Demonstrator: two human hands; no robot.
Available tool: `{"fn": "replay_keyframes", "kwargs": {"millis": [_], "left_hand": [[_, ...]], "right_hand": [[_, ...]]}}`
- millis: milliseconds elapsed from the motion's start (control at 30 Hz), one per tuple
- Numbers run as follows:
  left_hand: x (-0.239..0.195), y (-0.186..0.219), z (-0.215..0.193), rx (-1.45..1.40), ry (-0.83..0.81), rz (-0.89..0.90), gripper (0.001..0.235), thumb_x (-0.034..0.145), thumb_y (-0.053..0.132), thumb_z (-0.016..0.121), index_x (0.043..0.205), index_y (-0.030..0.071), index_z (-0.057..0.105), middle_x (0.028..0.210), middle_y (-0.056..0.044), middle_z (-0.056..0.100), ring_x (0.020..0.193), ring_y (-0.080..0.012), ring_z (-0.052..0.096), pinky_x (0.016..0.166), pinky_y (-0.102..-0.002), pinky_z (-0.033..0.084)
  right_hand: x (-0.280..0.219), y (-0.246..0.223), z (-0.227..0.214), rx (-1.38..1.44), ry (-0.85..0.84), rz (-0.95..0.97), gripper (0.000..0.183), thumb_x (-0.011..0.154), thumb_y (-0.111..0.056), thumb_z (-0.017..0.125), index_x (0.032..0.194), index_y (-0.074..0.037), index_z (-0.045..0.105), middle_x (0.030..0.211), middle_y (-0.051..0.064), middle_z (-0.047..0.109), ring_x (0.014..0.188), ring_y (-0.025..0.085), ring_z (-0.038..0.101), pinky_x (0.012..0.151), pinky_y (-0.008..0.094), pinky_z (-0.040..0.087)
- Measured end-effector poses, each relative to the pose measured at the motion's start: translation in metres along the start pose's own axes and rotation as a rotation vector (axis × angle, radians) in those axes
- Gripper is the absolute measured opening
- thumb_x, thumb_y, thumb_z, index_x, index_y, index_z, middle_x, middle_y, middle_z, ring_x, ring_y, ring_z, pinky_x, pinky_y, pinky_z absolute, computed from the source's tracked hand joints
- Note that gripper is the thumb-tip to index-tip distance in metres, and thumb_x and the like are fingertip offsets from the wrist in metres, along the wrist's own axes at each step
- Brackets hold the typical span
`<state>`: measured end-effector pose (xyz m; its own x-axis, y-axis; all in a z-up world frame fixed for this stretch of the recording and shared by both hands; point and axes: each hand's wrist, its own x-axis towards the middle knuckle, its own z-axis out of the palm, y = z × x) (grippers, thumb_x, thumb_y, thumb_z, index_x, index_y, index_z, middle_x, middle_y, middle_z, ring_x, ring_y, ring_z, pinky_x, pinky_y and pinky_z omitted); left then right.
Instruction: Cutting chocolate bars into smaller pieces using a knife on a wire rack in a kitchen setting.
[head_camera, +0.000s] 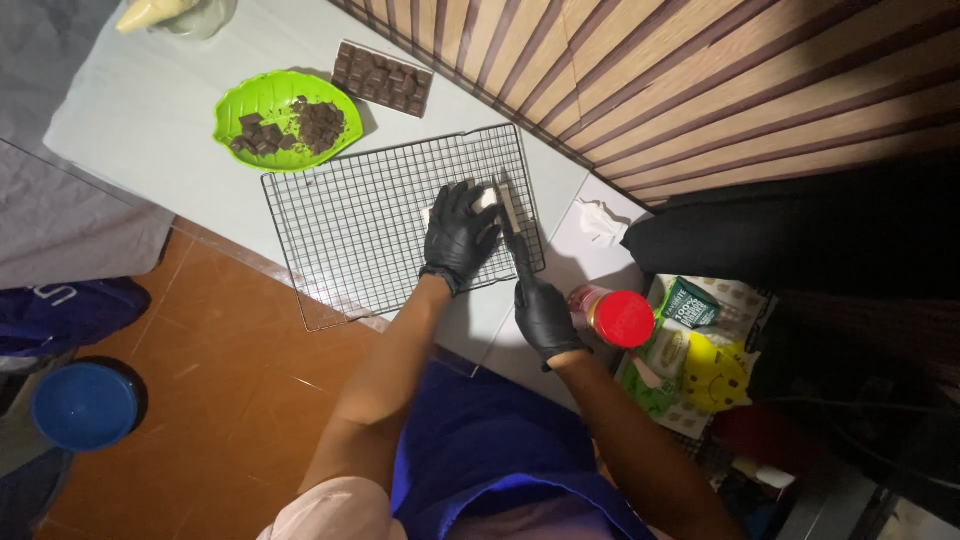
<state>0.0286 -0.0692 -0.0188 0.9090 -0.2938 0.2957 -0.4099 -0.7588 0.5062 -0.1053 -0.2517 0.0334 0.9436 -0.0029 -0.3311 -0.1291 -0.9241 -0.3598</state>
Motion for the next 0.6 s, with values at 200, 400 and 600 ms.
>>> {"fn": "replay_keyframes", "kwargs": {"millis": [200, 400, 600], "left_hand": [[-0.001, -0.002, 0.001, -0.025, -0.006, -0.02, 0.034, 0.089, 0.037, 0.094, 0.122, 0.032, 0.088, 0.149, -0.002, 0.072, 0.152, -0.0351, 0.061, 0.136, -0.059, 0.039], [0.0, -0.011, 0.01, -0.077, 0.027, 0.014, 0.028, 0.087, 0.034, 0.098, 0.113, 0.026, 0.089, 0.145, -0.004, 0.077, 0.149, -0.0359, 0.065, 0.134, -0.057, 0.042], [-0.001, -0.008, 0.008, -0.062, 0.021, -0.018, 0.028, 0.087, 0.034, 0.099, 0.112, 0.026, 0.089, 0.146, -0.003, 0.076, 0.148, -0.0346, 0.066, 0.135, -0.054, 0.043]], "right_hand": [[-0.008, -0.039, -0.035, -0.11, -0.019, -0.044, 0.079, 0.11, -0.006, 0.061, 0.183, -0.008, 0.032, 0.105, 0.029, 0.083, 0.101, 0.048, 0.084, 0.092, 0.065, 0.071], [0.0, -0.021, -0.001, -0.193, -0.025, -0.013, 0.086, 0.105, -0.015, 0.066, 0.184, -0.022, 0.032, 0.098, 0.016, 0.08, 0.091, 0.042, 0.085, 0.077, 0.059, 0.074], [0.009, 0.001, 0.027, -0.178, -0.033, -0.047, 0.095, 0.103, -0.012, 0.065, 0.187, -0.019, 0.022, 0.103, 0.015, 0.08, 0.094, 0.038, 0.085, 0.08, 0.056, 0.075]]}}
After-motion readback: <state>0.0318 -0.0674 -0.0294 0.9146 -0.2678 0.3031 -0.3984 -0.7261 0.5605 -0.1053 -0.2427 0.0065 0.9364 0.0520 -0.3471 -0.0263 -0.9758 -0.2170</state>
